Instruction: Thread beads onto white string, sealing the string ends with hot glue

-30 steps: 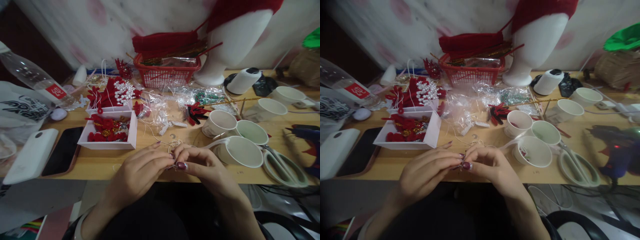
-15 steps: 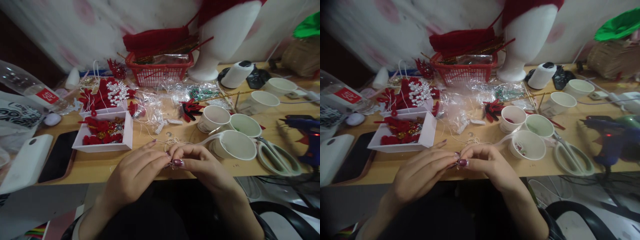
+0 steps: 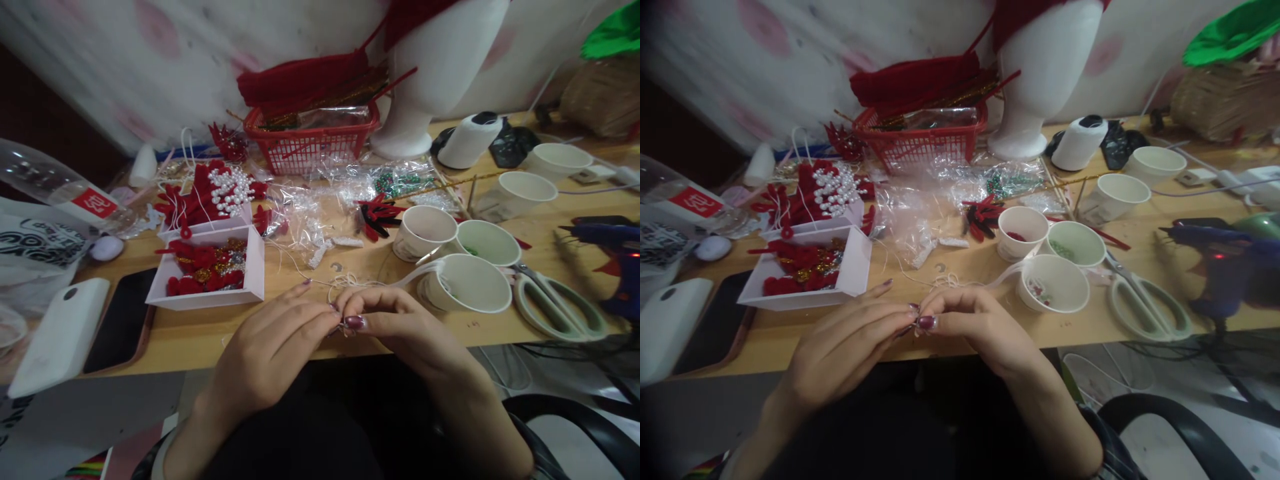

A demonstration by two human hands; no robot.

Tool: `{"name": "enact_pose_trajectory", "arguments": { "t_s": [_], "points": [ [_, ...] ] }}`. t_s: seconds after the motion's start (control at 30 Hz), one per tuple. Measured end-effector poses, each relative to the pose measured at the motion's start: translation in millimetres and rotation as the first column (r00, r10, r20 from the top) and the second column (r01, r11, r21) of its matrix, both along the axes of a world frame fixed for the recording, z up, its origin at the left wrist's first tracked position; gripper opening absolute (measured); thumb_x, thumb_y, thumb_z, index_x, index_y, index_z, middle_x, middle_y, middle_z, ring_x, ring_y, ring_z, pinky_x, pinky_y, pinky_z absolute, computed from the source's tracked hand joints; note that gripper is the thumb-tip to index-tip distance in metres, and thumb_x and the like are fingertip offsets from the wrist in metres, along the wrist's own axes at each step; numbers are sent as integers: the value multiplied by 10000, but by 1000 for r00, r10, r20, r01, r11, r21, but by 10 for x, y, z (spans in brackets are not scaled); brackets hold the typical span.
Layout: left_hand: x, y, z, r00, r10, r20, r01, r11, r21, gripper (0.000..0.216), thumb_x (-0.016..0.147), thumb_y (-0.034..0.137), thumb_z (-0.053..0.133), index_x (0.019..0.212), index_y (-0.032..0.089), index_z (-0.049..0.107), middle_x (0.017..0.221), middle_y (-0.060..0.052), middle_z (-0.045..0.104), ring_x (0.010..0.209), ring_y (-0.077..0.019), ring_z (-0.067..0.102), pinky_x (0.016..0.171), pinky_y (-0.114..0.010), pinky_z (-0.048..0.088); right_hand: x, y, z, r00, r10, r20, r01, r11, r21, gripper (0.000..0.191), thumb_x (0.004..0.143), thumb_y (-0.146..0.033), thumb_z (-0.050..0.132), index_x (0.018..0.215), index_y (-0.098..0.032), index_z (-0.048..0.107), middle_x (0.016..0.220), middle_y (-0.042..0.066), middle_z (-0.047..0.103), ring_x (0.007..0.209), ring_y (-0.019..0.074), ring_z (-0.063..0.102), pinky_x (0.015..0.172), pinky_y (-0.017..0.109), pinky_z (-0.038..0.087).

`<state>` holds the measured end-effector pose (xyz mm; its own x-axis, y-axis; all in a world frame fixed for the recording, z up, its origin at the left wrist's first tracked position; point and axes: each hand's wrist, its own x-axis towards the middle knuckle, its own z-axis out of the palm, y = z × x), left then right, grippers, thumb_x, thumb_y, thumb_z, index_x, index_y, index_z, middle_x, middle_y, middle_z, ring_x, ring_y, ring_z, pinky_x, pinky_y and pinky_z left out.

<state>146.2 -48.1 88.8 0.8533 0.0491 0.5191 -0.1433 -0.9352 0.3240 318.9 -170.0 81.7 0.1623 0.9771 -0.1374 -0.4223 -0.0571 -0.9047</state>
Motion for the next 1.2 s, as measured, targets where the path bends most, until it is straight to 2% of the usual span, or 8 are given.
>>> {"name": "enact_pose_trajectory", "arguments": {
  "t_s": [0.17, 0.5, 0.7, 0.77, 0.87, 1.03, 1.13, 1.2],
  "points": [
    [14, 3, 13, 999, -24, 24, 22, 996, 81, 268, 941, 77, 498, 1180, 115, 614, 1101, -92, 742, 1077, -186, 677, 1144, -461, 416, 2, 13, -2, 1000, 0, -24, 0, 1000, -7, 69, 723, -258, 759, 668, -215, 758, 762, 7, 686, 793, 176, 619, 857, 315, 493],
    [14, 17, -29, 999, -33, 4, 32, 998, 61, 296, 923, 46, 525, 1203, 104, 602, 1110, -82, 731, 1097, -161, 648, 1173, -448, 371, 16, 10, -35, 999, 14, -48, -14, 1000, 2, 60, 729, -200, 709, 685, -214, 748, 769, 1, 681, 799, 169, 622, 850, 306, 488],
    [47, 12, 24, 999, -46, 6, 45, 998, 50, 263, 928, 66, 524, 1168, 133, 607, 1072, -69, 748, 1053, -158, 678, 1141, -427, 420, 43, 2, -63, 998, 32, -50, -31, 999, 15, 55, 745, -195, 697, 702, -207, 729, 783, -2, 674, 796, 162, 624, 853, 300, 483],
    [54, 11, 31, 999, -40, 4, 39, 998, 52, 261, 930, 76, 524, 1168, 146, 604, 1066, -62, 752, 1043, -160, 686, 1132, -439, 432, 54, -14, -48, 999, 43, 13, -43, 998, 34, 75, 787, -232, 692, 723, -212, 726, 799, -4, 668, 813, 163, 623, 863, 301, 480],
    [67, 10, 38, 1000, -25, 16, 23, 997, 67, 239, 918, 76, 544, 1137, 139, 614, 1024, -56, 758, 1008, -147, 694, 1113, -415, 459, 49, -63, 0, 971, 25, 237, -40, 997, 60, 169, 882, -332, 642, 777, -220, 712, 843, 11, 672, 888, 190, 619, 856, 318, 482],
    [98, 1, 46, 1000, -3, 27, 2, 998, 59, 190, 908, 61, 557, 1070, 116, 639, 982, -53, 756, 971, -126, 689, 1103, -382, 471, -28, -164, 92, 777, -134, 615, 64, 989, 133, 122, 952, -281, 566, 915, -216, 662, 911, 35, 681, 902, 205, 604, 815, 329, 464],
    [111, -5, 39, 999, -4, 42, 1, 999, 50, 180, 898, 51, 572, 1049, 108, 653, 962, -50, 753, 955, -123, 686, 1098, -364, 476, -63, -185, 123, 667, -171, 725, 30, 979, 203, 111, 959, -186, 527, 906, -197, 624, 876, 36, 658, 855, 187, 574, 832, 335, 422],
    [113, -8, 31, 998, -11, 57, 8, 999, 52, 182, 891, 43, 581, 1046, 100, 658, 957, -52, 752, 951, -123, 686, 1096, -360, 478, -69, -186, 126, 648, -178, 740, 10, 974, 225, 131, 962, -166, 502, 885, -183, 607, 852, 36, 640, 830, 181, 552, 830, 340, 401]
  ]
}}
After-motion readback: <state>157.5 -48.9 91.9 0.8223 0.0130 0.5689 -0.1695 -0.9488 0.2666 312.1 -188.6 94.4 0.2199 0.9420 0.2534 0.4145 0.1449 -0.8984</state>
